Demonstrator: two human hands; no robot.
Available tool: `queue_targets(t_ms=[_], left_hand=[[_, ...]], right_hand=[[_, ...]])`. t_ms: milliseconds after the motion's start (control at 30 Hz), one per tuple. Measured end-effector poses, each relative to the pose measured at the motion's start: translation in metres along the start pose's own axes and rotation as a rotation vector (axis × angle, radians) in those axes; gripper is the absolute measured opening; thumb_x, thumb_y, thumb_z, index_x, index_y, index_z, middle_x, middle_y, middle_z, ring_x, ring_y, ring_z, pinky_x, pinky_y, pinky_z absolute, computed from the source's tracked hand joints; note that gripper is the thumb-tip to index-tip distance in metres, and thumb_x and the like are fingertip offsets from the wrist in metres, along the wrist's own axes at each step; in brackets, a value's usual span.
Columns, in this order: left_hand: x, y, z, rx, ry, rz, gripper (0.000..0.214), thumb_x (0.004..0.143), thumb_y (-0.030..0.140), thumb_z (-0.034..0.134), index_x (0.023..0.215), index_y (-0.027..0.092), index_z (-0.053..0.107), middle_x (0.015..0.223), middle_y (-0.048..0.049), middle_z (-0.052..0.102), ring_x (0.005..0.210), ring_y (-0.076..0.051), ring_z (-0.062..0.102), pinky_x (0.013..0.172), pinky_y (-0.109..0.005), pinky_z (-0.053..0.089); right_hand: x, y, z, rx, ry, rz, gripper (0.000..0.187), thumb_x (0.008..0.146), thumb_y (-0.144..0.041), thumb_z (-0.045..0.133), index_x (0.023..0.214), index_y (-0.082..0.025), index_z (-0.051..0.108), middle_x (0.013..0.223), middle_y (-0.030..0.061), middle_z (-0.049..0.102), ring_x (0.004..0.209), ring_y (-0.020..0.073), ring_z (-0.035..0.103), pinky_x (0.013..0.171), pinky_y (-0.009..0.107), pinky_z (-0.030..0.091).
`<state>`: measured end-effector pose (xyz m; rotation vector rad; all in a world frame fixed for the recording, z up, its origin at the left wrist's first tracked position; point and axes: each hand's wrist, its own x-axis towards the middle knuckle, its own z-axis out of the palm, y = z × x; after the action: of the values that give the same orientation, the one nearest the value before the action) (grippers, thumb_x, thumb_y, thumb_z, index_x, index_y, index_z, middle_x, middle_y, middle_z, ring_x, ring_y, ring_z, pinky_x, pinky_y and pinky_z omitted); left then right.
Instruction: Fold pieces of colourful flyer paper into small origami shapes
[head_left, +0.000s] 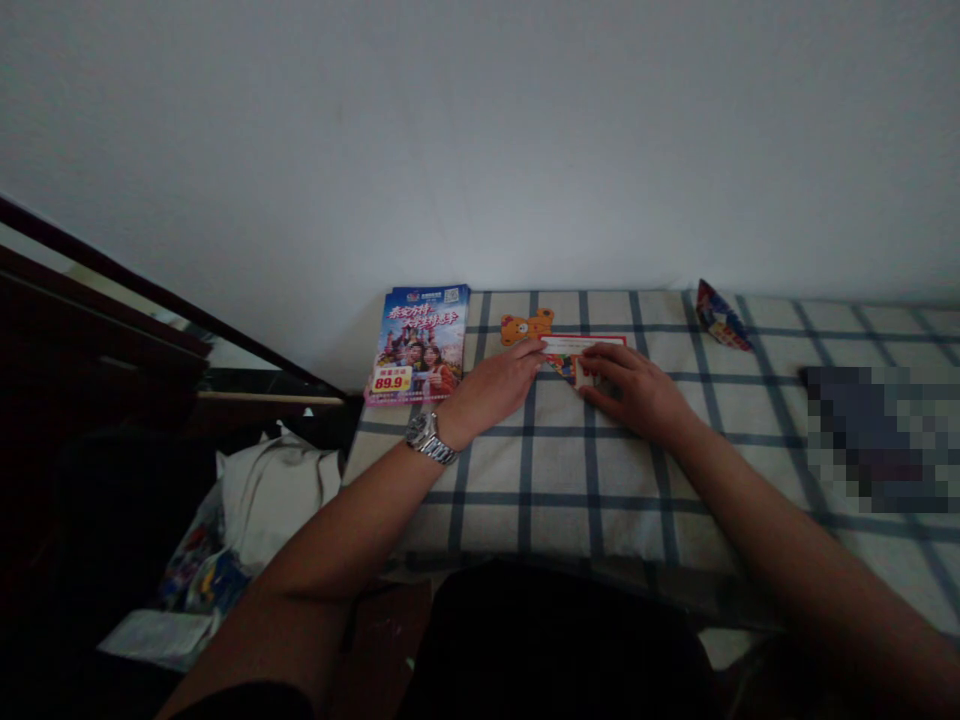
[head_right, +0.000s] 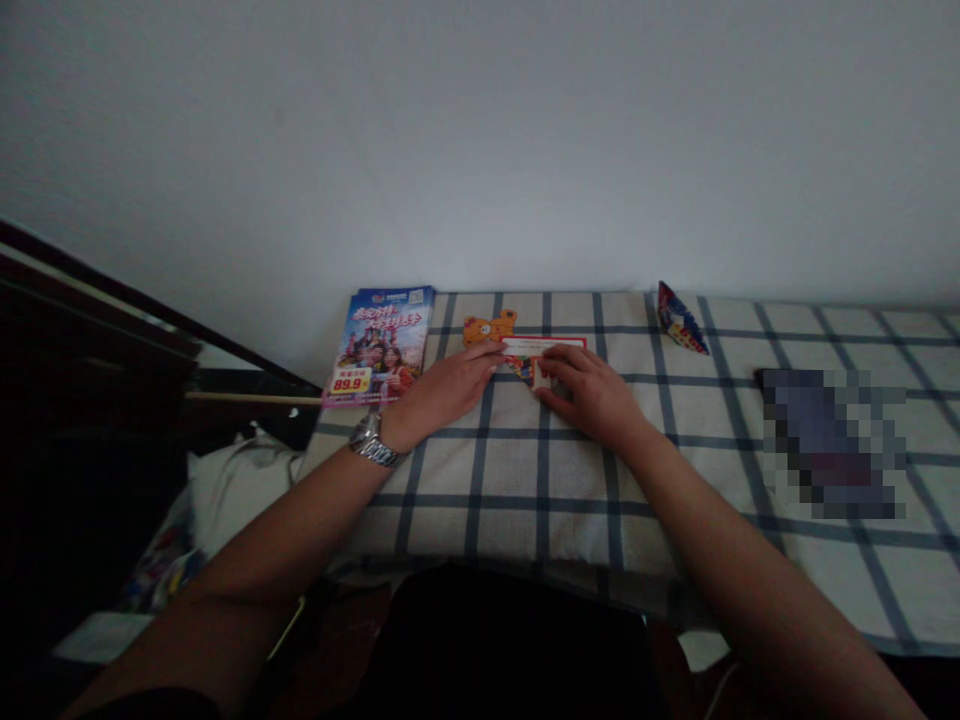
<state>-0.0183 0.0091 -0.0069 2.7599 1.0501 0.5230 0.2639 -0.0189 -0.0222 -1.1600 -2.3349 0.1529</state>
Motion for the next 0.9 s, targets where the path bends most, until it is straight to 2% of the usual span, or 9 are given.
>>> queue_targets(t_ms=[233,333,433,567,800,900], left_hand=[[0.0020,0.0010,-0.0014,-0.010,0.027,-0.002,0.033,0.112,0.015,0.039,0.132,0.014,0.066,0.148,-0.0137,0.062,0.127,-0.023,0.068,0.113,-0.042,0.059],[0.0020,0.0007,-0.0003,-0.005,0.038,-0.030,0.036,0.112,0.014,0.036,0.135,0.014,0.064,0.148,-0.0131,0.063,0.126,-0.022,0.069,0.112,-0.041,0.060],[0.0021,0.0016,-0.0002,0.017,0.019,-0.025,0.038,0.111,0.012,0.036,0.137,0.011,0.063,0.151,-0.0149,0.061,0.129,-0.024,0.068,0.114,-0.042,0.059],[0.0043,0.0056,-0.0037,0.021,0.012,-0.028,0.037,0.110,0.010,0.035,0.130,0.011,0.065,0.148,-0.0166,0.062,0.129,-0.024,0.067,0.114,-0.044,0.058],[0.0053,0.0077,-0.0057,0.023,0.103,-0.058,0.030,0.112,0.023,0.047,0.132,0.013,0.068,0.140,-0.0133,0.067,0.126,-0.027,0.067,0.112,-0.048,0.059],[0.0047,0.0076,-0.0049,0.002,0.139,-0.092,0.027,0.111,0.028,0.054,0.125,0.015,0.073,0.138,-0.0114,0.069,0.125,-0.027,0.068,0.111,-0.048,0.058]], right_hand=[[-0.0004,-0.0001,0.0017,-0.013,0.015,-0.003,0.040,0.101,-0.036,0.068,0.139,-0.025,0.069,0.139,0.0140,0.069,0.127,0.0366,0.068,0.108,0.060,0.060],[-0.0001,-0.0004,0.0015,-0.016,0.013,-0.005,0.039,0.101,-0.037,0.068,0.139,-0.024,0.069,0.140,0.0145,0.069,0.127,0.0367,0.068,0.108,0.060,0.060],[0.0009,-0.0013,0.0001,-0.018,0.001,-0.001,0.039,0.102,-0.037,0.068,0.137,-0.022,0.070,0.140,0.0156,0.068,0.127,0.0368,0.068,0.108,0.059,0.060],[0.0016,-0.0015,-0.0005,0.002,-0.008,-0.004,0.040,0.102,-0.036,0.068,0.139,-0.021,0.069,0.139,0.0164,0.068,0.127,0.0363,0.068,0.110,0.058,0.059],[0.0005,0.0027,0.0030,0.007,0.002,-0.019,0.040,0.101,-0.037,0.068,0.139,-0.022,0.069,0.141,0.0154,0.068,0.129,0.0361,0.067,0.111,0.058,0.058],[0.0012,0.0027,0.0026,0.015,0.009,-0.025,0.040,0.101,-0.036,0.068,0.139,-0.023,0.069,0.140,0.0150,0.068,0.130,0.0362,0.066,0.111,0.059,0.058]])
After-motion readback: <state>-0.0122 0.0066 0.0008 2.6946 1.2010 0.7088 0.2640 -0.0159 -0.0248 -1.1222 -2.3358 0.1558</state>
